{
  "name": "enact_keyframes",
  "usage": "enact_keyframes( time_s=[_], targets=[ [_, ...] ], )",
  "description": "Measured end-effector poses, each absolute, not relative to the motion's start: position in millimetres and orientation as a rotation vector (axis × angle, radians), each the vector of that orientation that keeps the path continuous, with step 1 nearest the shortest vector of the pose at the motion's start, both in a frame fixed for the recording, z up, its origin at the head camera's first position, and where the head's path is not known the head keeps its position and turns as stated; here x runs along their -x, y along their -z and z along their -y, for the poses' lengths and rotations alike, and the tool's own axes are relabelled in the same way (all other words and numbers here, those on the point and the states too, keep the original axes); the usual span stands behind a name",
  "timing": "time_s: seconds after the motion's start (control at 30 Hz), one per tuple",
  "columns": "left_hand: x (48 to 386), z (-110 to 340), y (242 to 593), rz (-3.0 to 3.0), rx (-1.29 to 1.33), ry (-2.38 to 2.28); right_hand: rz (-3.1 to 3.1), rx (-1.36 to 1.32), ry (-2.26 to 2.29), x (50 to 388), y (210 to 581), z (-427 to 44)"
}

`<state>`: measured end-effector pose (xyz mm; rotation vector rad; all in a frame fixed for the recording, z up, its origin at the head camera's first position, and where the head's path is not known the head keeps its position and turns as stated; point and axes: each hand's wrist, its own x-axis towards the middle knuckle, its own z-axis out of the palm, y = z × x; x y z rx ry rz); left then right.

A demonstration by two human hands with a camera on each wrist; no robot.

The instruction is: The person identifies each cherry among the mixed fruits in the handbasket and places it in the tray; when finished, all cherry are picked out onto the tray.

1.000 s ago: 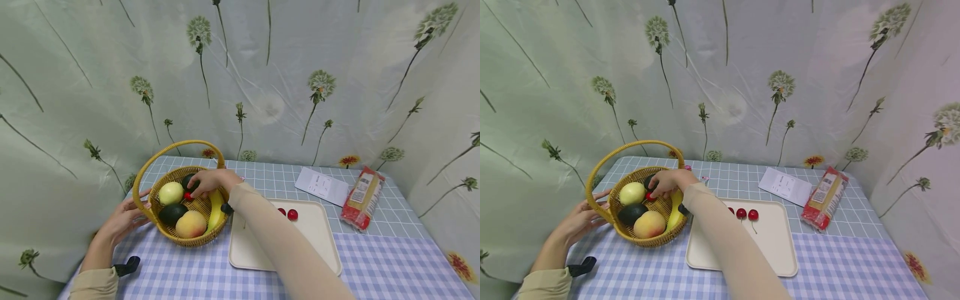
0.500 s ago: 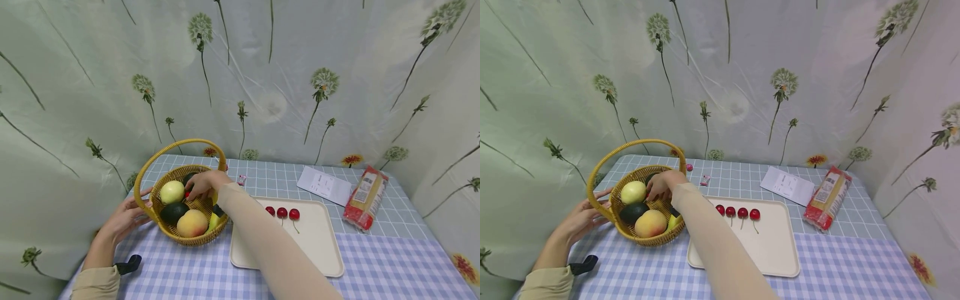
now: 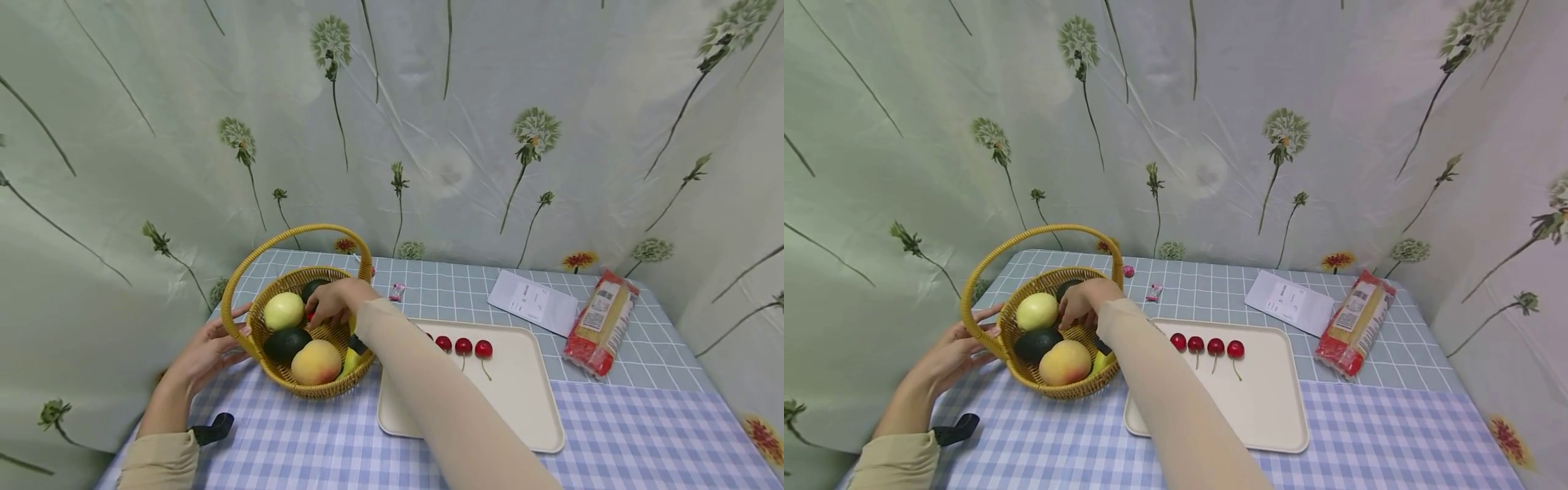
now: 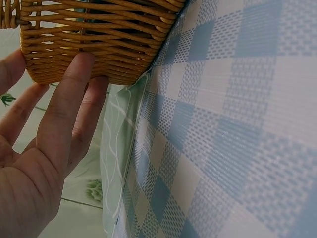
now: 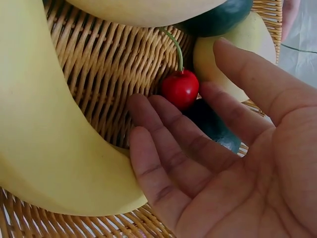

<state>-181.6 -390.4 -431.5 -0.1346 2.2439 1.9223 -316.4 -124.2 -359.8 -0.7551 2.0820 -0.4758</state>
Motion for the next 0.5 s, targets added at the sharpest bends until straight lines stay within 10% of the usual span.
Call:
enact_keyframes(
  time_s=[0.5],
  targets=[
    [183.0,390.9,431.3,-2.241,0.142,-1.913,-2.062,0.763,0.526,314.8,364.8,119.4]
  ],
)
